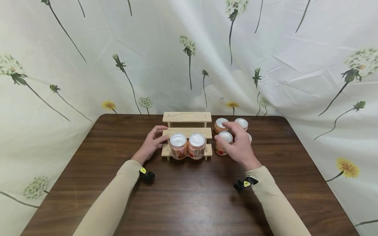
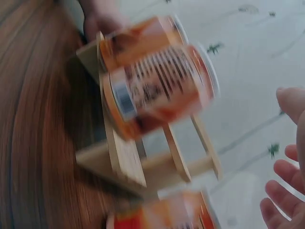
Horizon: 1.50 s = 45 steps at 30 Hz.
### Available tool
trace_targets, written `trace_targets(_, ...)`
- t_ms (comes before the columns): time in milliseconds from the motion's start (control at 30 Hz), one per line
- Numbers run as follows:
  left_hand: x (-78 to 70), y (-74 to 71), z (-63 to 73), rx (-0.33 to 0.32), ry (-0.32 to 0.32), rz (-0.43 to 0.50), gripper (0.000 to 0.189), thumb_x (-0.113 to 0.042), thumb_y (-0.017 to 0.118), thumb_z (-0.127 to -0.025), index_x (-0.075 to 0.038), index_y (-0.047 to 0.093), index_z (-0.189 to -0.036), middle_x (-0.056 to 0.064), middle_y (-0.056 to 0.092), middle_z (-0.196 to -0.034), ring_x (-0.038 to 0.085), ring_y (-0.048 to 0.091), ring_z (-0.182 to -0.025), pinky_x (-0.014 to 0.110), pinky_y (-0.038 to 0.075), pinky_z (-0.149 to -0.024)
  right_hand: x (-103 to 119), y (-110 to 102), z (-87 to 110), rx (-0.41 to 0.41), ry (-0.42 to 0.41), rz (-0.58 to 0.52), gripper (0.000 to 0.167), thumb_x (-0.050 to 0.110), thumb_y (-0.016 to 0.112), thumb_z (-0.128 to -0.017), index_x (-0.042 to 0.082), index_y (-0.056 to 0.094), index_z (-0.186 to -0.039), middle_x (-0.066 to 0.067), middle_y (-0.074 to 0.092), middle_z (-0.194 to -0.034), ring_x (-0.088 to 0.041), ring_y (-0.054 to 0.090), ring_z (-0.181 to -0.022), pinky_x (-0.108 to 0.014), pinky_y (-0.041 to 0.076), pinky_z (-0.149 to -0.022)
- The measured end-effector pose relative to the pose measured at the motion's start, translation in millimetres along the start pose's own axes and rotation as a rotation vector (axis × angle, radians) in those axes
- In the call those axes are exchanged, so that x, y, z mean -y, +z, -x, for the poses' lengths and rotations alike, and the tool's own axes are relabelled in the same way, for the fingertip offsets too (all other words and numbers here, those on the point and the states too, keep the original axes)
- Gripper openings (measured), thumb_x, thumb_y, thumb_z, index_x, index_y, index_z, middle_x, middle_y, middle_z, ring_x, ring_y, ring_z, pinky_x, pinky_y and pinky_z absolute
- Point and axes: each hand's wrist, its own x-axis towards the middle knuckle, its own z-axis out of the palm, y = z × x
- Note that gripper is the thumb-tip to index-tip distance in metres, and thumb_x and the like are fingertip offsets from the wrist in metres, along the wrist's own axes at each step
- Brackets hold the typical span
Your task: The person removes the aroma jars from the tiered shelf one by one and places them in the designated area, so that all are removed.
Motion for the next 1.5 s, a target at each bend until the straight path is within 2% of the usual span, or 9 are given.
trace_targets(67, -1.3, 0.5, 0.7, 0.002, 0.001, 0.004, 0.041, -0.017, 0.068, -0.105, -0.013, 0.053, -0.143, 0.017, 0.052, -0.141, 0.020, 0.061, -0.111, 0.030, 0.060, -0.079, 2, 8, -2.0, 0.051, -0.030, -0.016, 0.052, 0.007, 0.086, -0.087, 0.005, 0.066, -0.135, -0.014, 0.066, -0.126, -0.026, 0.065, -0.111, -0.035, 0.059, -0.081)
trace_targets(167, -2.7, 0.9, 1.3, 0.005, -0.001, 0.005, 0.042, -0.017, 0.068, -0.105, -0.013, 0.053, -0.144, 0.017, 0.052, -0.142, 0.020, 0.061, -0.111, 0.030, 0.060, -0.080, 7, 21, -4.4, 0.138, -0.060, -0.027, 0.055, 0.011, 0.086, -0.088, 0.004, 0.063, -0.138, -0.017, 0.066, -0.131, -0.032, 0.063, -0.119, -0.049, 0.058, -0.093)
trace_targets(233, -2.9, 0.8, 1.2, 0.004, -0.003, 0.001, 0.042, -0.018, 0.068, -0.105, -0.013, 0.052, -0.144, 0.017, 0.052, -0.142, 0.020, 0.061, -0.111, 0.030, 0.060, -0.081, 10, 30, -5.3, 0.198, -0.067, -0.032, 0.058, 0.014, 0.087, -0.089, 0.001, 0.061, -0.139, -0.018, 0.064, -0.134, -0.032, 0.065, -0.119, -0.055, 0.058, -0.091)
trace_targets(367, -1.9, 0.4, 0.3, 0.004, -0.007, 0.003, 0.043, -0.019, 0.067, -0.105, -0.012, 0.052, -0.145, 0.018, 0.051, -0.144, 0.021, 0.060, -0.113, 0.031, 0.060, -0.084, 15, 44, -5.7, 0.289, -0.052, -0.039, 0.067, 0.020, 0.089, -0.086, -0.003, 0.057, -0.141, -0.017, 0.062, -0.135, -0.029, 0.064, -0.120, -0.054, 0.058, -0.093)
trace_targets(467, -2.1, 0.6, 0.7, 0.001, -0.007, 0.011, 0.044, -0.018, 0.068, -0.105, -0.011, 0.052, -0.145, 0.018, 0.051, -0.145, 0.021, 0.060, -0.114, 0.031, 0.060, -0.084, 17, 52, -5.2, 0.313, -0.027, -0.025, 0.072, 0.026, 0.091, -0.085, -0.002, 0.057, -0.142, -0.014, 0.062, -0.135, -0.026, 0.062, -0.120, -0.049, 0.057, -0.098)
trace_targets(667, -2.8, 0.9, 0.8, -0.005, -0.014, 0.014, 0.044, -0.018, 0.069, -0.104, -0.012, 0.052, -0.144, 0.018, 0.052, -0.144, 0.020, 0.061, -0.113, 0.031, 0.060, -0.083, 18, 62, -3.6, 0.296, 0.014, 0.002, 0.072, 0.029, 0.093, -0.081, 0.002, 0.060, -0.138, -0.009, 0.065, -0.128, -0.022, 0.065, -0.111, -0.045, 0.056, -0.095)
trace_targets(1033, -3.1, -1.4, -0.5, 0.012, -0.052, 0.036, 0.045, -0.012, 0.068, -0.104, -0.008, 0.051, -0.146, 0.020, 0.050, -0.147, 0.020, 0.060, -0.113, 0.033, 0.060, -0.085, 18, 71, -1.1, 0.258, 0.119, -0.117, 0.058, 0.023, 0.093, -0.082, 0.009, 0.064, -0.130, -0.006, 0.068, -0.120, -0.022, 0.067, -0.108, -0.047, 0.056, -0.097)
trace_targets(1200, 0.1, -1.3, 0.5, -0.001, -0.033, 0.019, 0.044, -0.017, 0.068, -0.105, -0.013, 0.052, -0.146, 0.016, 0.050, -0.146, 0.019, 0.060, -0.114, 0.031, 0.060, -0.084, 16, 73, 0.6, 0.235, 0.154, -0.174, 0.056, 0.021, 0.093, -0.082, 0.010, 0.064, -0.128, -0.006, 0.068, -0.118, -0.022, 0.066, -0.105, -0.046, 0.055, -0.097)
trace_targets(1500, 0.8, -0.9, 1.0, -0.004, 0.006, 0.010, 0.043, -0.018, 0.069, -0.104, -0.012, 0.053, -0.143, 0.017, 0.051, -0.142, 0.017, 0.062, -0.109, 0.028, 0.059, -0.079, 18, 77, 5.2, 0.163, 0.179, -0.207, 0.061, 0.013, 0.094, -0.079, 0.006, 0.064, -0.131, -0.012, 0.067, -0.121, -0.026, 0.064, -0.104, -0.049, 0.052, -0.092)
